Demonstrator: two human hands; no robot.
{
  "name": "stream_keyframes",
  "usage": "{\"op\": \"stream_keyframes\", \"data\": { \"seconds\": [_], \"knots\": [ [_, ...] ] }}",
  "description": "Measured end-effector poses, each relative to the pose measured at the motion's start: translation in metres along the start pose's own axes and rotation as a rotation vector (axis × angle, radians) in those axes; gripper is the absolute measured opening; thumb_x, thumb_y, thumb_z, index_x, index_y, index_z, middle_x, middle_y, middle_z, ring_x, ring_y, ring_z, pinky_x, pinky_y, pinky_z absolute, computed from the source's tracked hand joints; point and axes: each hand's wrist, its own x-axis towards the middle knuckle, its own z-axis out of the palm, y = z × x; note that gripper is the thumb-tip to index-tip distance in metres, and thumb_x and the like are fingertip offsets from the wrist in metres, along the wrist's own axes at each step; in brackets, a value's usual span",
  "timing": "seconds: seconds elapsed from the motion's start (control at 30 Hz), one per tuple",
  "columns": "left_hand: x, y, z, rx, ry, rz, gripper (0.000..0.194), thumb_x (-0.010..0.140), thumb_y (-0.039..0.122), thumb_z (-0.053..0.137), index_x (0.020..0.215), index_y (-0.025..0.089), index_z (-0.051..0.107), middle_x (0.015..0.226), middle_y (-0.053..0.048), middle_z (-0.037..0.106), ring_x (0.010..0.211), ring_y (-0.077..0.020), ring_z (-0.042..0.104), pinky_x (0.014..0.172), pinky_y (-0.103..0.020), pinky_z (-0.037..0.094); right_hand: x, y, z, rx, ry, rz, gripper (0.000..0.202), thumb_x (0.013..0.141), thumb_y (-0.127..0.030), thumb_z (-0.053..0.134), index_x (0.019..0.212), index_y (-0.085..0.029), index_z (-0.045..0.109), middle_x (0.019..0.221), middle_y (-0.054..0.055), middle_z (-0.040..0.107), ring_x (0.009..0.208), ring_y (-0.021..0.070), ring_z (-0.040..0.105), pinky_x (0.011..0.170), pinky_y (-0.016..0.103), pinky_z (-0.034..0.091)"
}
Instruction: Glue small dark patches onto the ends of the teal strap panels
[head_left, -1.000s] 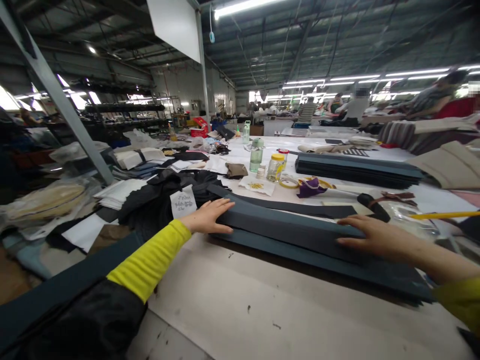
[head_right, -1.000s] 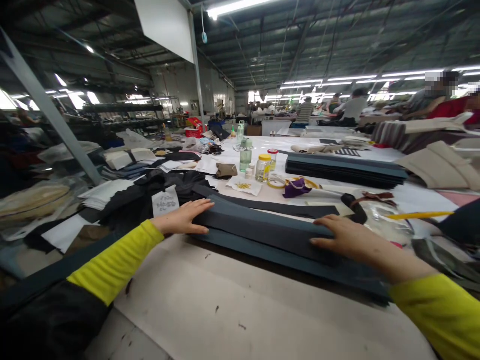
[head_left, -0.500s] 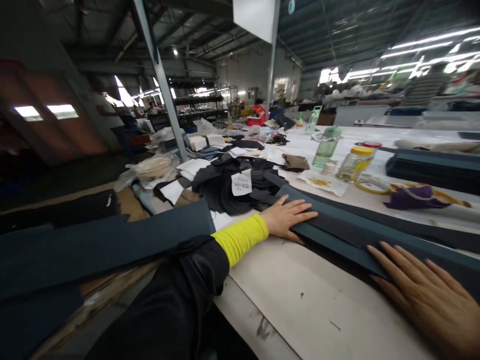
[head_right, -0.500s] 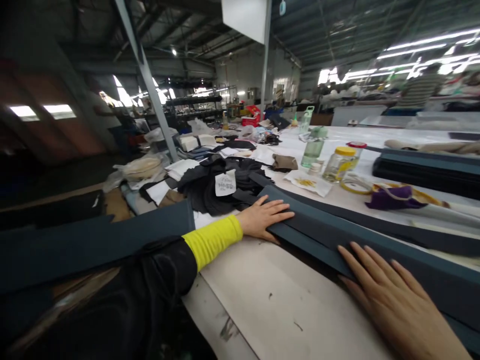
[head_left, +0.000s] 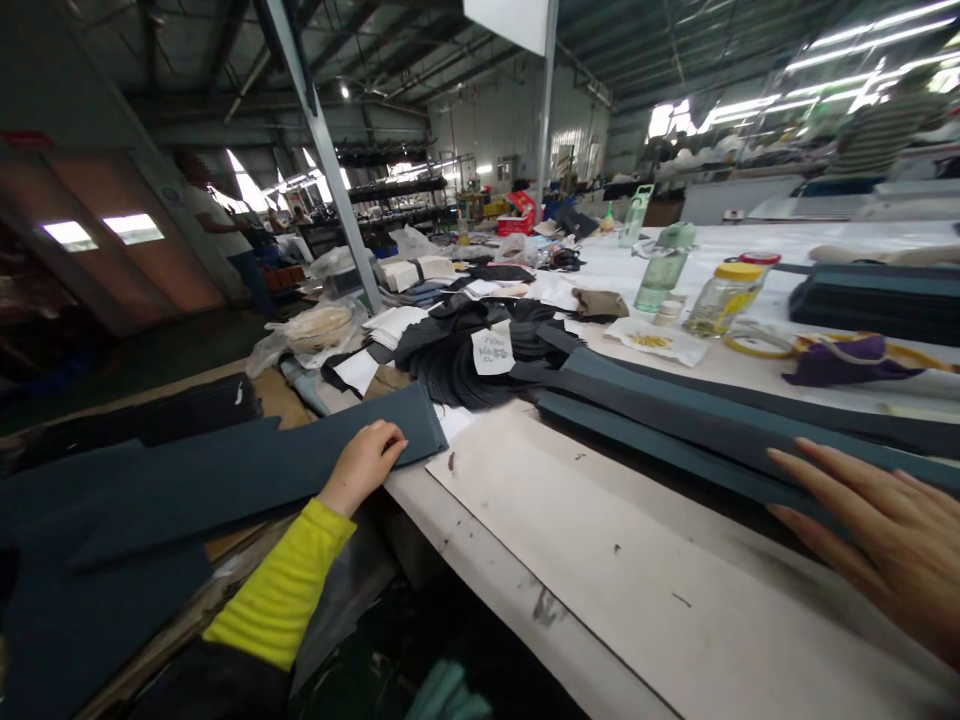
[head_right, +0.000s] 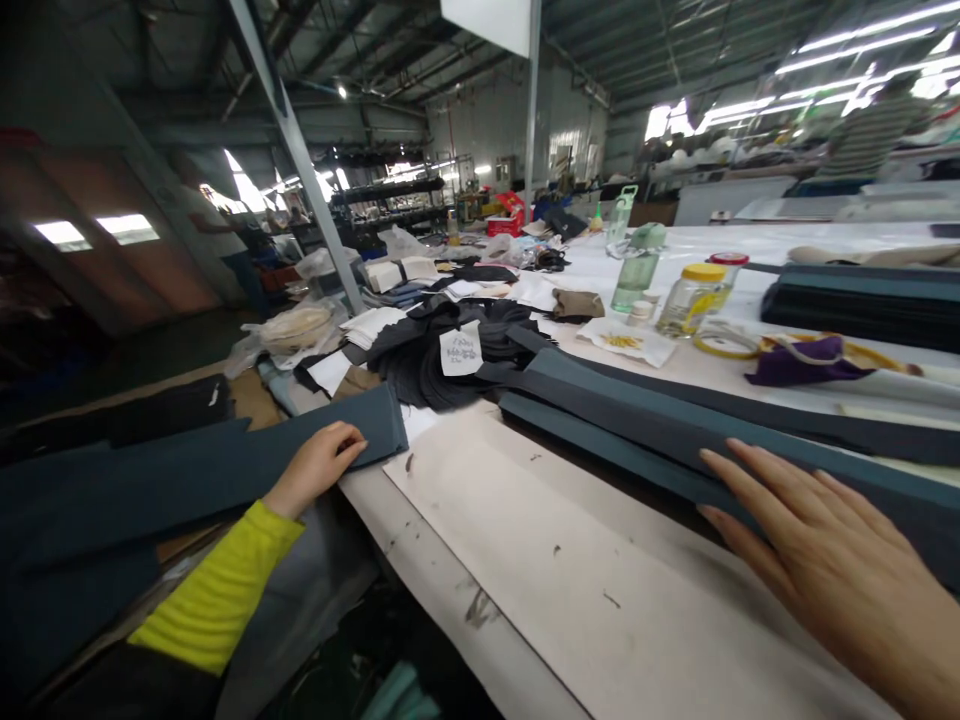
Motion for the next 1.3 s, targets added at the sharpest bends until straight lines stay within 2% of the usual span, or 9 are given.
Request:
{"op": "stream_keyframes", "data": {
  "seconds": [0.17,0.43,0.53,0.63,0.8,0.9,0.97,1.13,1.3],
  "knots": [
    [0.001,0.005,-0.004,-0.017,-0.072,0.093,0.033,0.078,0.044,0.053,0.099,0.018,0.057,0.098,-0.007,0.059,0.092,-0.0229,0.056,0.083,-0.034,0.045,-0.008,-0.018,-0.033,-0.036,0.068,-0.171,0.055,0.093,-0.055,0.015,0.131,-0.021,0.036,0.136,0.011,0.038,0.111,0.0301,0.048,0.095,0.05,0.036],
    [0.015,-0.018,-0.015,-0.197,-0.213,0.124,0.04,0.076,0.057,0.046,0.08,0.022,0.063,0.089,-0.004,0.063,0.09,-0.023,0.057,0.084,-0.031,0.046,-0.051,-0.051,-0.098,0.045,0.034,-0.114,0.044,0.096,-0.049,0.025,0.123,-0.024,0.049,0.131,0.006,0.044,0.109,0.0253,0.051,0.091,0.045,0.044],
    [0.02,-0.013,-0.014,-0.206,-0.171,0.149,0.039,0.076,0.058,0.045,0.077,0.024,0.063,0.087,-0.003,0.064,0.089,-0.0232,0.058,0.084,-0.032,0.046,-0.066,-0.069,-0.115,0.127,0.006,-0.028,0.042,0.095,-0.047,0.03,0.126,-0.024,0.048,0.131,0.006,0.044,0.111,0.0239,0.05,0.092,0.042,0.046],
    [0.007,0.04,-0.004,-0.216,-0.161,0.318,0.036,0.082,0.054,0.043,0.082,0.024,0.063,0.088,-0.002,0.064,0.087,-0.0218,0.058,0.081,-0.031,0.047,-0.073,-0.1,-0.127,0.199,-0.011,0.01,0.043,0.096,-0.04,0.034,0.133,-0.02,0.041,0.133,0.008,0.041,0.115,0.0209,0.047,0.091,0.035,0.048],
    [-0.053,0.199,0.035,-0.19,-0.227,0.88,0.032,0.094,0.033,0.03,0.101,0.025,0.06,0.095,-0.003,0.064,0.087,-0.0191,0.056,0.077,-0.031,0.047,-0.079,-0.143,-0.121,0.204,-0.021,-0.021,0.048,0.088,-0.012,0.033,0.136,-0.014,0.036,0.137,0.009,0.037,0.126,0.0217,0.033,0.098,0.04,0.043],
    [-0.083,0.27,0.059,-0.184,-0.299,1.105,0.027,0.094,0.03,0.034,0.098,0.021,0.058,0.095,-0.003,0.063,0.087,-0.0194,0.055,0.078,-0.033,0.048,-0.104,-0.133,-0.107,0.172,-0.08,0.054,0.049,0.079,-0.003,0.03,0.125,-0.012,0.048,0.115,0.009,0.056,0.104,0.0199,0.054,0.088,0.04,0.05],
    [-0.091,0.293,0.067,-0.229,-0.367,1.186,0.025,0.092,0.036,0.041,0.107,0.021,0.055,0.105,-0.003,0.062,0.097,-0.0198,0.054,0.086,-0.034,0.048,-0.13,-0.114,-0.103,0.132,-0.104,0.082,0.045,0.077,-0.002,0.03,0.111,-0.014,0.057,0.101,0.008,0.061,0.089,0.0181,0.059,0.078,0.035,0.055],
    [-0.067,0.283,0.066,-0.194,-0.478,1.114,0.037,0.092,0.043,0.038,0.125,0.028,0.045,0.132,-0.002,0.048,0.121,-0.0207,0.043,0.105,-0.042,0.036,-0.185,-0.068,-0.118,-0.022,-0.087,0.128,0.048,0.075,-0.002,0.029,0.107,-0.016,0.061,0.106,0.006,0.061,0.091,0.0165,0.06,0.075,0.029,0.055],
    [-0.035,0.242,0.063,0.05,-0.485,0.861,0.048,0.093,0.049,0.032,0.137,0.032,0.029,0.147,-0.003,0.026,0.135,-0.0264,0.024,0.108,-0.057,0.025,-0.192,-0.06,-0.138,-0.016,-0.164,0.115,0.044,0.079,-0.006,0.031,0.106,-0.016,0.065,0.104,0.007,0.062,0.087,0.0169,0.061,0.074,0.026,0.055]
  ]
}}
